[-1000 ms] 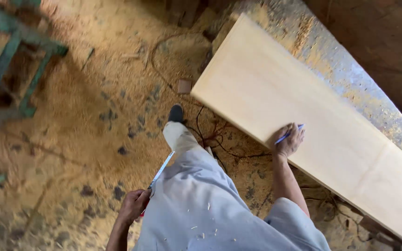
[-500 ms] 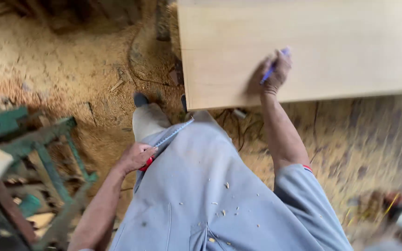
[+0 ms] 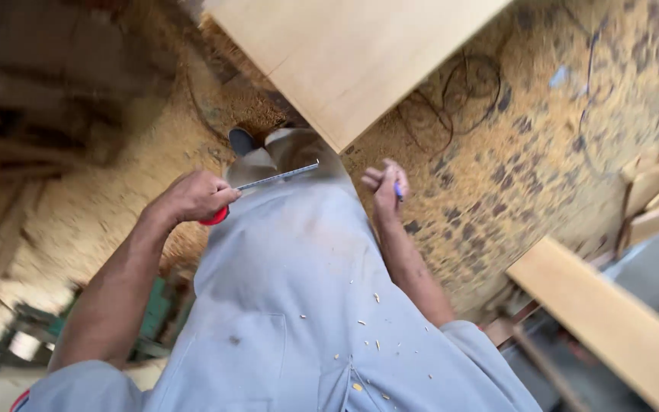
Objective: The person positions a large plywood panel on a workbench and uses a triangular framing square and pencil to mark straight guide lines across its surface. They then extend a tape measure along the panel edge and mark additional measurement lines with the pencil.
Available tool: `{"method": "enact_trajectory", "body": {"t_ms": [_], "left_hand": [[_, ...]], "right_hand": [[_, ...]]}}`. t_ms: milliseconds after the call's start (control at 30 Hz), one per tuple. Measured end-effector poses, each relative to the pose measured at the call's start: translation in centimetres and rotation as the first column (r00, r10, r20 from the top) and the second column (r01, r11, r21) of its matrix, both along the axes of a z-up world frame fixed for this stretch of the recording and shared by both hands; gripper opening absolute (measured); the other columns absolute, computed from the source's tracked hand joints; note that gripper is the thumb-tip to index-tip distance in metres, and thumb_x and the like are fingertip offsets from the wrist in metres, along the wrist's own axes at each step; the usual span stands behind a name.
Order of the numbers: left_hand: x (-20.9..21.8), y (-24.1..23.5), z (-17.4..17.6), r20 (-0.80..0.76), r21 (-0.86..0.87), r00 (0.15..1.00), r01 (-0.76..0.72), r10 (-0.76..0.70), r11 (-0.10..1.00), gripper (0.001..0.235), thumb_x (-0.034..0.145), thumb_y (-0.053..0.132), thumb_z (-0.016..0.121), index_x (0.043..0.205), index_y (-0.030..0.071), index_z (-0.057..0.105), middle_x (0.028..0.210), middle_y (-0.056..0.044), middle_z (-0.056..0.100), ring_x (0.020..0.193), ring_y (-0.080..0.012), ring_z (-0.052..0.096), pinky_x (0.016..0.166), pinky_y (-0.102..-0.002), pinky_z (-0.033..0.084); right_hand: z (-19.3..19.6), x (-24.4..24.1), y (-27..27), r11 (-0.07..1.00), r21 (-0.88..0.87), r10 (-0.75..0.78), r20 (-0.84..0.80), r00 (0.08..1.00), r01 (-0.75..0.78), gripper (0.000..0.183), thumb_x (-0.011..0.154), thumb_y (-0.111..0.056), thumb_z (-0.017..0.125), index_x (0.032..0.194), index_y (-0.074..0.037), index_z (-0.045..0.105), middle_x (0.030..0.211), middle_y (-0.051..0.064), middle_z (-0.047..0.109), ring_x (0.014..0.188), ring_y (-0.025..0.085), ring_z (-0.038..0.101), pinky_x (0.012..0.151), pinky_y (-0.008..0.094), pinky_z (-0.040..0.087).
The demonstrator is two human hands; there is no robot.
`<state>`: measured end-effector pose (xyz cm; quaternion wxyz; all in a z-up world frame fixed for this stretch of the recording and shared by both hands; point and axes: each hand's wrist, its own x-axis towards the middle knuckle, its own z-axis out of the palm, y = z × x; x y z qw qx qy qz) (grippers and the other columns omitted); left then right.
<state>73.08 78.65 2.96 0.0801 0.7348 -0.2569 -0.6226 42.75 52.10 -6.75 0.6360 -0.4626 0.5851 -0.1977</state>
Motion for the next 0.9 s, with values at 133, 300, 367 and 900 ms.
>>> {"method": "enact_trajectory", "body": {"t_ms": [133, 300, 367, 900], "left_hand": [[3.3, -3.2, -1.9, -0.011, -0.050, 0.991, 0.136, -0.136, 0.990, 0.044, 0.092, 0.043, 0.065, 0.072, 0.004, 0.073, 0.060, -0.016, 0.065, 0.055, -0.0250, 0.060, 0.059, -0.042, 0.051], [4.5, -8.4, -2.0, -0.038, 0.026, 0.945, 0.326, -0.325, 0.945, 0.044, 0.092, 0.044, 0.064, 0.074, 0.005, 0.074, 0.059, -0.014, 0.066, 0.053, -0.0236, 0.061, 0.057, -0.043, 0.051], [4.9, -10.2, -2.3, -0.027, 0.042, 0.924, 0.383, -0.383, 0.923, 0.043, 0.091, 0.044, 0.065, 0.075, 0.006, 0.075, 0.059, -0.014, 0.067, 0.053, -0.0229, 0.061, 0.057, -0.043, 0.051], [13.5, -18.7, -5.0, -0.038, -0.067, 0.654, 0.753, -0.755, 0.655, 0.036, 0.094, 0.042, 0.064, 0.085, 0.010, 0.078, 0.069, -0.015, 0.072, 0.060, -0.0280, 0.066, 0.063, -0.044, 0.054]], "right_hand": [[-2.9, -1.7, 5.6, 0.978, 0.208, -0.019, -0.024, 1.000, 0.024, 0.030, 0.103, -0.019, 0.055, 0.124, 0.002, 0.059, 0.096, 0.019, 0.074, 0.082, 0.022, 0.073, 0.076, 0.035, 0.065], [-1.2, 1.6, 7.7, 0.951, 0.293, -0.143, 0.124, 0.982, 0.102, 0.028, 0.103, -0.021, 0.061, 0.120, 0.001, 0.060, 0.101, 0.016, 0.074, 0.087, 0.021, 0.074, 0.080, 0.035, 0.064], [0.0, 3.2, 7.3, 0.933, 0.322, -0.223, 0.157, 0.962, 0.164, 0.027, 0.102, -0.021, 0.062, 0.119, 0.001, 0.060, 0.101, 0.015, 0.075, 0.087, 0.020, 0.074, 0.080, 0.035, 0.064], [-5.7, 13.5, 15.5, 0.602, 0.434, -0.798, 0.348, 0.492, 0.670, 0.018, 0.099, -0.003, 0.068, 0.115, -0.004, 0.059, 0.098, 0.011, 0.071, 0.086, 0.019, 0.071, 0.084, 0.042, 0.064]]}}
